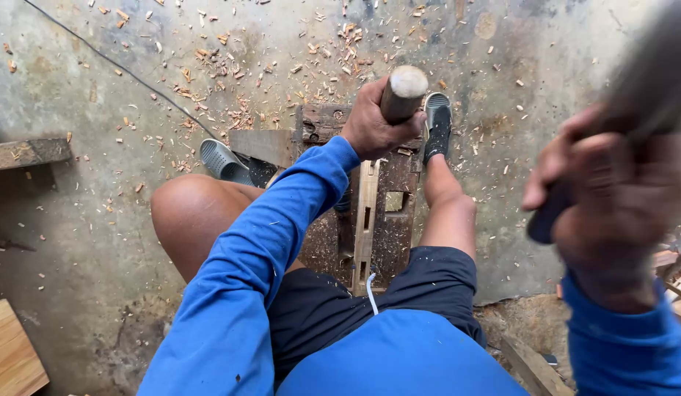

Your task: Using a hammer and chisel to carve or shape a wooden furniture frame component while seated.

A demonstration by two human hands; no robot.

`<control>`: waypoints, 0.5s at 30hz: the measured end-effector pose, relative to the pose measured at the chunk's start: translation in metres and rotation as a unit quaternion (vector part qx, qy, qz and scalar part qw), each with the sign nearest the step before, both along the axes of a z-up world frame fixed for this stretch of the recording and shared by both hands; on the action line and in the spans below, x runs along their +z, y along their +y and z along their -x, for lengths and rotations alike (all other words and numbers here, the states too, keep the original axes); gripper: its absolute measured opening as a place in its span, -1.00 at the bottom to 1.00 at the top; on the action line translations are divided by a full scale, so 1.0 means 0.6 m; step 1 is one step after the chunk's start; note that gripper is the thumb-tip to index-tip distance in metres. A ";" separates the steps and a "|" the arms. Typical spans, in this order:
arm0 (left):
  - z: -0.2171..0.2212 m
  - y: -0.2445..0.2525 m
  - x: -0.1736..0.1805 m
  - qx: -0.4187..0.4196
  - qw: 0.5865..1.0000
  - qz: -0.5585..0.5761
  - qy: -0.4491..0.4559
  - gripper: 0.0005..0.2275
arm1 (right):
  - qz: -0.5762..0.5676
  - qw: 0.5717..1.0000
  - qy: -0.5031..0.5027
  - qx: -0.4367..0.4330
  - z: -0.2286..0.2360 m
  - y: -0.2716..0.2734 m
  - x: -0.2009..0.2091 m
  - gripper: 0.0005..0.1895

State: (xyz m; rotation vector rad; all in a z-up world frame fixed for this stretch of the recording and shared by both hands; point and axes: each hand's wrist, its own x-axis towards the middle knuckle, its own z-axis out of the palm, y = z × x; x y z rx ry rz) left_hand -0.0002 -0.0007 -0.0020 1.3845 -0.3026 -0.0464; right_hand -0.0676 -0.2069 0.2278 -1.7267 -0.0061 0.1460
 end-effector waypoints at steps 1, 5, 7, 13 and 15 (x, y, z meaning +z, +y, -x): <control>0.001 -0.001 0.000 0.001 1.000 0.001 0.004 -0.73 | -0.004 1.000 -0.029 0.010 -0.009 -0.002 0.012 -0.59; 0.004 -0.001 0.013 -0.013 1.000 -0.008 -0.001 -0.75 | -0.113 0.993 -0.038 0.013 -0.034 -0.035 -0.095 -0.54; 0.010 -0.001 0.014 -0.010 1.000 -0.002 -0.017 -0.73 | 0.185 0.974 -0.022 0.126 -0.055 0.015 -0.058 -0.60; 0.003 -0.007 -0.017 -0.003 1.000 0.004 0.002 -0.74 | 0.339 0.932 0.027 0.121 -0.076 0.054 0.058 -0.65; 0.008 -0.008 -0.013 0.000 1.000 0.012 0.015 -0.71 | 0.261 0.961 -0.008 0.086 -0.075 0.023 0.013 -0.62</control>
